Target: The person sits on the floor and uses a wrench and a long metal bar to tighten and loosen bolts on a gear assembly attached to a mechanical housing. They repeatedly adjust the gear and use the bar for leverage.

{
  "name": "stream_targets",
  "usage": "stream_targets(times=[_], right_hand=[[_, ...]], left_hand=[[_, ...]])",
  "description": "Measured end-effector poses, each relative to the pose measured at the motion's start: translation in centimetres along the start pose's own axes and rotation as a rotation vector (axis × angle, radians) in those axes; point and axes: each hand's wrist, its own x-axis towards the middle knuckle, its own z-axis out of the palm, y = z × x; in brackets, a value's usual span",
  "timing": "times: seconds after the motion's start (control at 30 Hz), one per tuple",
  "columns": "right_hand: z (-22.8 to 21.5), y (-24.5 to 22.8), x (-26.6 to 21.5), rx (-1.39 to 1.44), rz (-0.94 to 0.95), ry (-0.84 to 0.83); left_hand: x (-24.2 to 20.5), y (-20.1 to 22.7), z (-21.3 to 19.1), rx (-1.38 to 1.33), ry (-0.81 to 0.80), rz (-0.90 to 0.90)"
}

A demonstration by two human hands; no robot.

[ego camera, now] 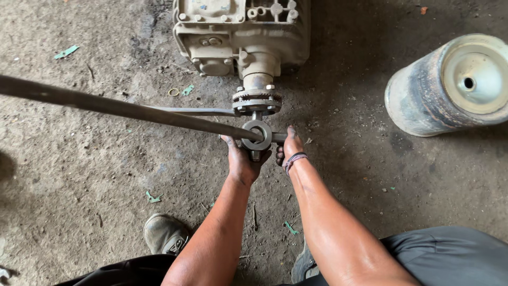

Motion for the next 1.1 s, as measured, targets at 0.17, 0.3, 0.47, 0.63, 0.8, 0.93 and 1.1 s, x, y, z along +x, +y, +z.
stream_targets(times=[0.17,0.3,0.47,0.63,0.8,0.93,1.1], right_hand=[[0.2,-0.2,-0.2,-0.001,0.031,0.006],[0.2,-0.1,0.0,0.001,0.02,0.004],[0.1,0.0,0.2,0.009,0.019,0.005],[0.2,0.1,1.0,0.009,0.028,0.008],[-0.1,0.0,2.3,0.011,0.04,0.002],[-0.2,0.4,2.8,0.0,0.03,-0.011],[0.0,0.5,2.7,-0.008,0.045,0.057]], left_hand=[[0.0,0.1,0.1,-0.004,-0.007,-0.004],[0.3,-0.1,-0.1,-0.01,-0.005,-0.003],[0.9,-0.4,-0.4,0.001,-0.001,0.012],[1.4,-0.5,-0.7,0.004,0.051,0.001],[1.9,-1.2,-0.6,0.02,0.072,0.024],[2.2,-1.2,-0.5,0.015,0.131,0.035],[2.0,-1.3,-0.1,0.063,0.224,0.029]])
